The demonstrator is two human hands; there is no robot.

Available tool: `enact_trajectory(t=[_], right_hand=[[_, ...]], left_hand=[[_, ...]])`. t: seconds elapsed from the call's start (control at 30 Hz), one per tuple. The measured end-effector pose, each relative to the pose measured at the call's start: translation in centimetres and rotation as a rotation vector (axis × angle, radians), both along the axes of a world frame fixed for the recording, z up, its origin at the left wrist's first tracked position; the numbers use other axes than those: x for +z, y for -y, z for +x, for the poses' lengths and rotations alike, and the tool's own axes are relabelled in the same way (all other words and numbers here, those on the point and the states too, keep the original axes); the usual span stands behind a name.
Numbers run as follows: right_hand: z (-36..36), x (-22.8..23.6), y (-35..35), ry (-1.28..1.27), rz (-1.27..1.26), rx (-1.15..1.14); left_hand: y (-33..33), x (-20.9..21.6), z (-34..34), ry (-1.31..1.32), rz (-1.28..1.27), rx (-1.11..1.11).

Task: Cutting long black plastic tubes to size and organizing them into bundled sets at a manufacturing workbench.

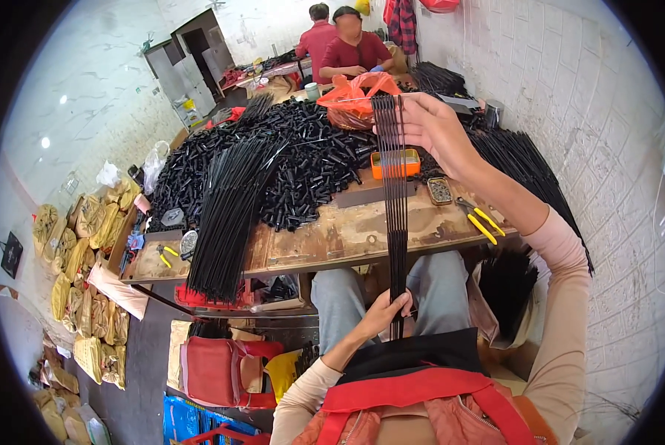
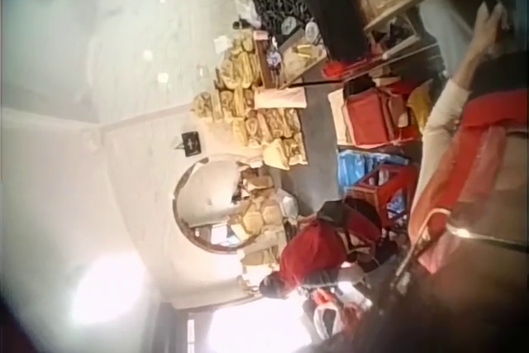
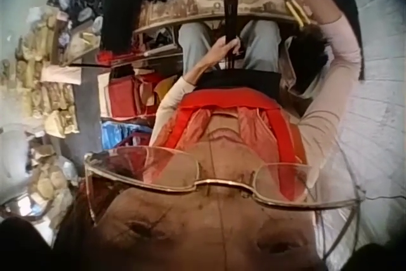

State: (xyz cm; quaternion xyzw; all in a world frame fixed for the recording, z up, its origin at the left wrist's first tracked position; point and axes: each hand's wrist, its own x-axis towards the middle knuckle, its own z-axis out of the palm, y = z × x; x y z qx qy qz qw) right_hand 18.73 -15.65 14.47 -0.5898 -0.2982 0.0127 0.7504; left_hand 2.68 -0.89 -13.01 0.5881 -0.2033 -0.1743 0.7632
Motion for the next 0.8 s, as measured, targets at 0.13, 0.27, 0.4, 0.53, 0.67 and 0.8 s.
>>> enact_trajectory(t=[0.13, 0.27, 0.4, 0.53, 0.67, 0.8], right_hand=[[0.7, -0.1, 0.2, -0.025, -0.024, -0.040], [0.6, 0.1, 0.2, -0.050, 0.008, -0.023], [-0.1, 0.1, 0.0, -0.071, 0.081, -0.021], [-0.2, -0.1, -0.1, -0.073, 0.130, -0.003], [0.1, -0.3, 0.7, 0.014, 0.203, -0.113], [-5.2, 0.6, 2.6, 1.423, -0.462, -0.832]], left_hand=[[-0.2, 0.1, 0.3, -0.023, 0.017, 0.033], [-0.3, -0.1, 0.6, 0.003, 0.027, 0.029], [0.2, 0.1, 0.6, 0.009, 0.016, 0.041], [0.6, 0.3, 0.1, -0.016, -0.014, 0.068], [-0.1, 1.2, 0.6, 0.007, 0.013, 0.184], [-2.8, 4.7, 4.5, 0.435, 0.499, 0.613]])
